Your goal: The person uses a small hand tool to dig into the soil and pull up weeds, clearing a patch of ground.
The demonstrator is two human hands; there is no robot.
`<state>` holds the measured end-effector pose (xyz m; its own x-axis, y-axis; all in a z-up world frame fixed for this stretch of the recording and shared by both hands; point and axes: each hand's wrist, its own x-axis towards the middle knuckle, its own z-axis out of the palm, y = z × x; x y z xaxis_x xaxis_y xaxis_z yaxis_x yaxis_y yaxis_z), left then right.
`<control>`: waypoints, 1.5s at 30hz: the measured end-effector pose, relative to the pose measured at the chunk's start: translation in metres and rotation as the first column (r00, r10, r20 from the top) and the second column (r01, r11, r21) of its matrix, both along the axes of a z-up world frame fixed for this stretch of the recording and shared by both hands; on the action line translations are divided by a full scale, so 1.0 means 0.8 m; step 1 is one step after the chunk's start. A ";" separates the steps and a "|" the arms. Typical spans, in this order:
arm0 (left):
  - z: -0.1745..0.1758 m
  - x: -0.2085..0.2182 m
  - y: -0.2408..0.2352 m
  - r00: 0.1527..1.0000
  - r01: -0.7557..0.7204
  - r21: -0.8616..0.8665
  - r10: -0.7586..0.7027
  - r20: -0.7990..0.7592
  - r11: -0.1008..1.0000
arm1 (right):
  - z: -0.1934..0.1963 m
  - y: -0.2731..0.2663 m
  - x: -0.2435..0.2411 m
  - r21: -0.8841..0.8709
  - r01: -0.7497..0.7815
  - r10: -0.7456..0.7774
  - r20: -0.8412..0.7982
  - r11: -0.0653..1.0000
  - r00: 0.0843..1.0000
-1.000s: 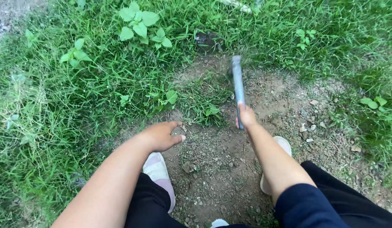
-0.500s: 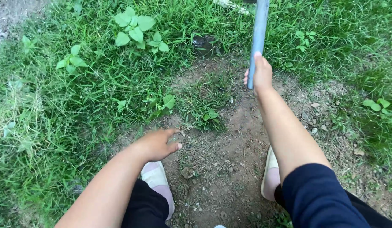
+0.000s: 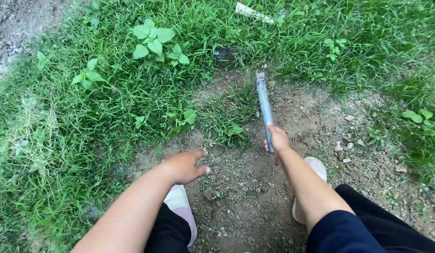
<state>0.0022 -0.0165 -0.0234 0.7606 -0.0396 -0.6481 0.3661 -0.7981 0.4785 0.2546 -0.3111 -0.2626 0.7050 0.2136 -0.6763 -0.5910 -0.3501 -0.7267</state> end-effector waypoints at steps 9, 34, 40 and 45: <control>-0.005 -0.004 0.005 0.991 -0.089 -0.042 0.084 -0.108 0.995 | 0.135 0.096 0.093 0.356 -0.018 -0.097 0.302 0.934 0.948; 0.044 0.043 -0.044 0.999 -0.040 0.241 0.046 -0.022 0.970 | 0.069 0.069 -0.081 -0.590 -0.392 0.621 0.249 0.706 0.744; 0.090 0.070 -0.077 0.998 -0.050 0.247 0.040 0.046 0.968 | 0.215 0.085 -0.022 -0.640 -0.291 0.590 0.320 0.711 0.741; 0.090 0.062 -0.073 1.000 0.012 0.241 -0.017 0.020 0.971 | 0.261 0.095 0.056 -0.710 -0.336 0.623 0.184 0.619 0.760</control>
